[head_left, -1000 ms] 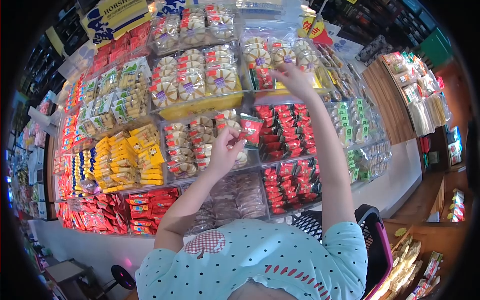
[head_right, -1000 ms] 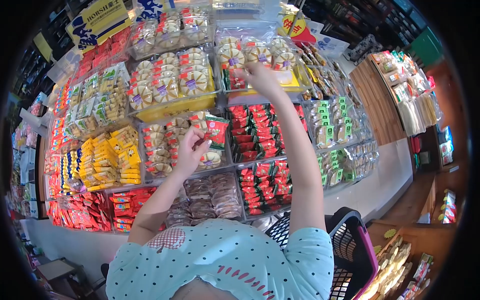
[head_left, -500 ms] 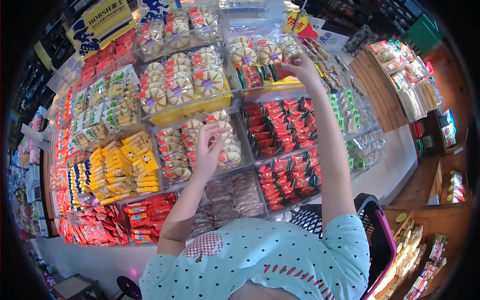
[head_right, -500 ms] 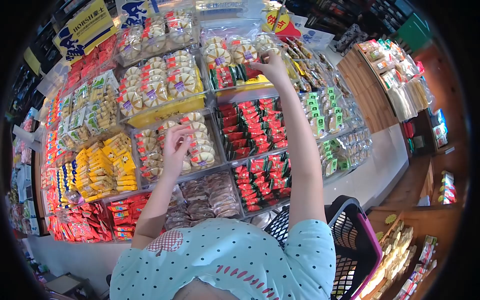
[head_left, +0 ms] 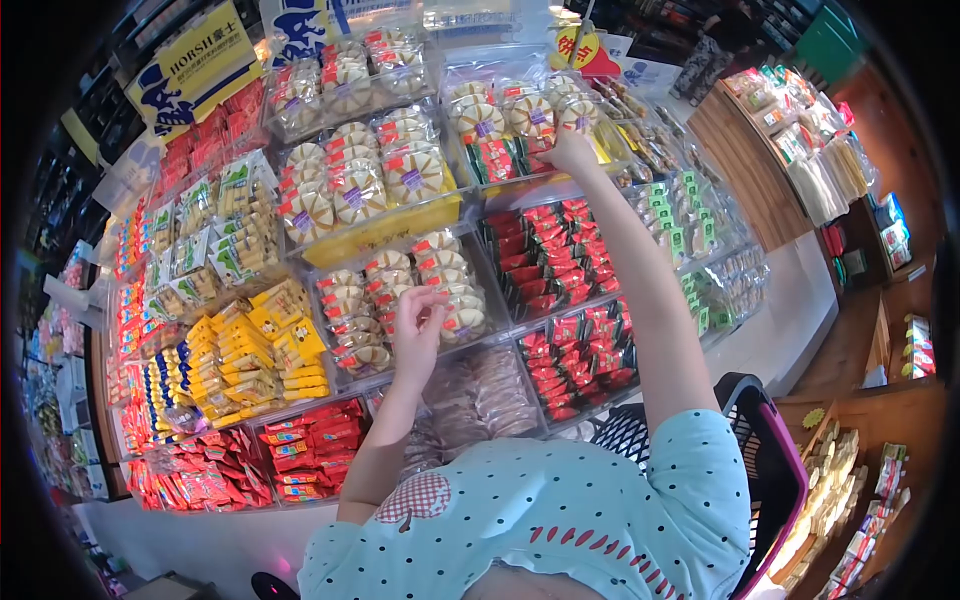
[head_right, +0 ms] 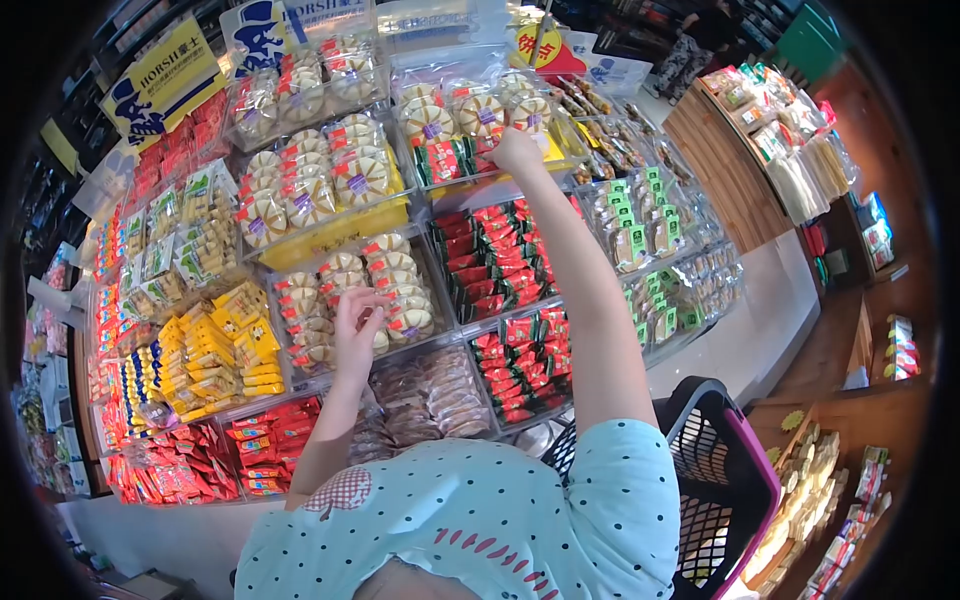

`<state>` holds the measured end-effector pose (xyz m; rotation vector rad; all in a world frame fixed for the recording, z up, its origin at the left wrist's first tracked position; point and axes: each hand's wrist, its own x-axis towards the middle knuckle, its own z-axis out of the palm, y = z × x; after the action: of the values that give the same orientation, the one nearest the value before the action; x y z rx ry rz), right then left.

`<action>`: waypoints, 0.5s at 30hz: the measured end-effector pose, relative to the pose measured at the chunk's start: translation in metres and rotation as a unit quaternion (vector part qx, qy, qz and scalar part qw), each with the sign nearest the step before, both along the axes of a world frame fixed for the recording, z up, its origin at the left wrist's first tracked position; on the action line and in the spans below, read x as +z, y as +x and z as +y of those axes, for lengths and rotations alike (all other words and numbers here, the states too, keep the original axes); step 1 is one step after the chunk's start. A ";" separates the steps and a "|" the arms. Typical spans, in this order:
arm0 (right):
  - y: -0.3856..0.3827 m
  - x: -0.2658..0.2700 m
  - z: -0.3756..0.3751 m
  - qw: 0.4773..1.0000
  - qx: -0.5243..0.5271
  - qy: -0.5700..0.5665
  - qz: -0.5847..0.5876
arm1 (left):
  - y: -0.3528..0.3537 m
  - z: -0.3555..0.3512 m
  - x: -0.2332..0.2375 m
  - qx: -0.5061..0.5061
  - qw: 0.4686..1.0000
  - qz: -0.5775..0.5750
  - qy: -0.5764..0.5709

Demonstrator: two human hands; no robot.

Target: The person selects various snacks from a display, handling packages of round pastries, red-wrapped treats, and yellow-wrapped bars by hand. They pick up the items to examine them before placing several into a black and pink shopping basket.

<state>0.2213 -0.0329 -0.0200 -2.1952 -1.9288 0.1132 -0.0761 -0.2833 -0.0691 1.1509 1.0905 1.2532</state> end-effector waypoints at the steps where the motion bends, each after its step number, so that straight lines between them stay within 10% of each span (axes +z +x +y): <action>1: -0.004 0.005 -0.008 0.999 -0.012 0.003 -0.036 | 0.000 -0.002 0.000 -0.001 1.000 0.005 0.001; 6: -0.002 0.008 -0.031 1.000 -0.019 -0.014 -0.021 | 0.001 -0.008 -0.008 -0.020 1.000 0.019 0.016; 15: 0.032 0.003 -0.186 0.889 -0.106 0.323 0.308 | 0.022 -0.027 -0.026 -0.091 0.996 -0.004 -0.009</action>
<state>0.2531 -0.2185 -0.0172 -1.6271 -1.1462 0.0969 -0.0542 -0.3100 -0.0954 1.2023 0.9653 1.1032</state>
